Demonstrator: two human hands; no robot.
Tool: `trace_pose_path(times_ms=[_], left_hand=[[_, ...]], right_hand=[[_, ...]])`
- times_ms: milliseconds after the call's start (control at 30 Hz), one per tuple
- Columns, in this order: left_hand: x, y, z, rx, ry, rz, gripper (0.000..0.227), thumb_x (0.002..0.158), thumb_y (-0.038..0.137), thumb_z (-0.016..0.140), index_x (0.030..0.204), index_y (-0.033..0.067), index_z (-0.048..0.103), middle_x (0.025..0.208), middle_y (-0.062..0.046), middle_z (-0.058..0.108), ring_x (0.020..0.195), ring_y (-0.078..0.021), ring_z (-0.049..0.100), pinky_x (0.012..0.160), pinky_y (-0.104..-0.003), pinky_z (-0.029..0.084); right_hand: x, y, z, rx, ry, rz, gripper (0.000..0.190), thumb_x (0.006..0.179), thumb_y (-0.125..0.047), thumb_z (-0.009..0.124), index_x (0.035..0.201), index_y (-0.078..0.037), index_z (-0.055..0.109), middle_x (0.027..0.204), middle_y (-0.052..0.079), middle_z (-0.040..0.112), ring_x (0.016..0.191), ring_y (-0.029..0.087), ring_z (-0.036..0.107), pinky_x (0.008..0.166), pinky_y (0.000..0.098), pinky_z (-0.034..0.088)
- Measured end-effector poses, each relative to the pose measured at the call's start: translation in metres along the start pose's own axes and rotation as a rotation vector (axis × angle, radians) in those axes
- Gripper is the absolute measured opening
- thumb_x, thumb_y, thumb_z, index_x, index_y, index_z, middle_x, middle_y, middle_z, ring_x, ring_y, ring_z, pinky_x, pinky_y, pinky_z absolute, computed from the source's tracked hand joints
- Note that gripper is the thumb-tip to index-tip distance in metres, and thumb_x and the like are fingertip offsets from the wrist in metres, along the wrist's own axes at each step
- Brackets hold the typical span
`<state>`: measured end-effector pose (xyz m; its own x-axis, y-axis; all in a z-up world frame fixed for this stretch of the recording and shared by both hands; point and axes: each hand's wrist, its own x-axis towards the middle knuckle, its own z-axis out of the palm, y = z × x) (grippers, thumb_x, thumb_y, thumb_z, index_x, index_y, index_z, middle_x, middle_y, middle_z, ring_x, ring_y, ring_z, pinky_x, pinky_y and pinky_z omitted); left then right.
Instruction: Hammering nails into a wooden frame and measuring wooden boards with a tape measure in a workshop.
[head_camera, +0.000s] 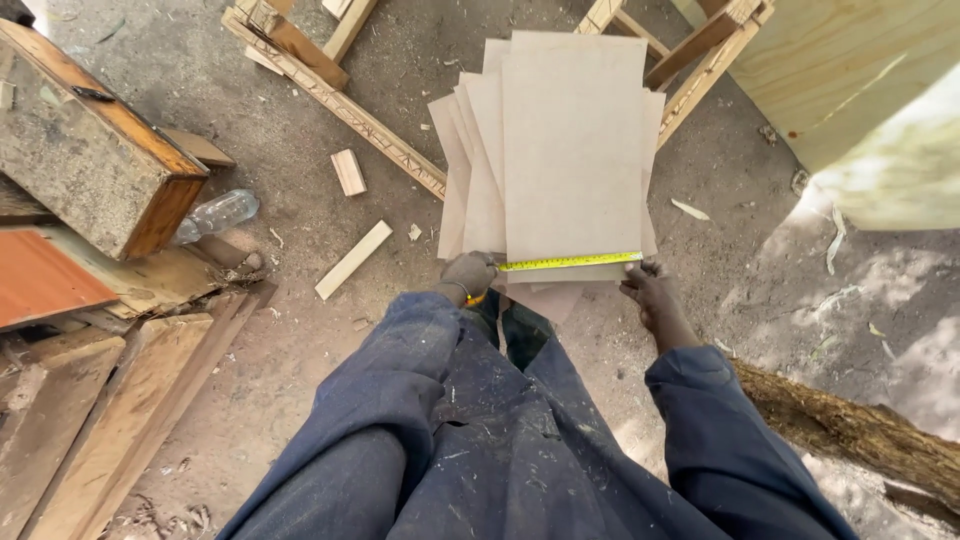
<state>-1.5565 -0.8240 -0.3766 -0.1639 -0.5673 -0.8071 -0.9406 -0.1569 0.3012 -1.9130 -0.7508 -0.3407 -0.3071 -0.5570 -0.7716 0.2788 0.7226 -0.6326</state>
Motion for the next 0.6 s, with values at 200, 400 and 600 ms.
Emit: trace_pose_path(times_ms=[200,400,600], left_hand=[[0.014,-0.002,0.024,-0.374,0.023,-0.005,0.046,0.085,0.044,0.054,0.11,0.0129,0.078,0.122,-0.02,0.073,0.125,-0.0407,0.063,0.113,-0.052,0.047],[-0.033,-0.006,0.03,-0.831,0.123,-0.241,0.064,0.084,0.056,0.064,0.132,0.0142,0.069,0.143,-0.01,0.063,0.14,-0.0305,0.051,0.122,-0.043,0.037],[-0.084,0.028,-0.007,-0.934,0.243,-0.31,0.055,0.082,0.049,0.065,0.123,0.014,0.072,0.136,-0.009,0.067,0.134,-0.031,0.055,0.12,-0.045,0.04]], right_hand=[[0.003,0.007,0.001,0.06,-0.051,0.01,0.056,0.096,-0.024,0.078,0.136,-0.003,0.045,0.099,0.005,0.051,0.083,0.022,0.064,0.082,0.0472,0.066],[0.014,0.022,0.006,-0.028,-0.1,0.026,0.053,0.098,-0.03,0.075,0.136,-0.002,0.053,0.093,0.005,0.055,0.072,0.018,0.063,0.066,0.0385,0.067],[-0.02,-0.035,0.021,0.054,-0.152,0.078,0.056,0.093,-0.037,0.08,0.131,-0.003,0.058,0.101,0.017,0.07,0.083,0.035,0.073,0.071,0.0514,0.066]])
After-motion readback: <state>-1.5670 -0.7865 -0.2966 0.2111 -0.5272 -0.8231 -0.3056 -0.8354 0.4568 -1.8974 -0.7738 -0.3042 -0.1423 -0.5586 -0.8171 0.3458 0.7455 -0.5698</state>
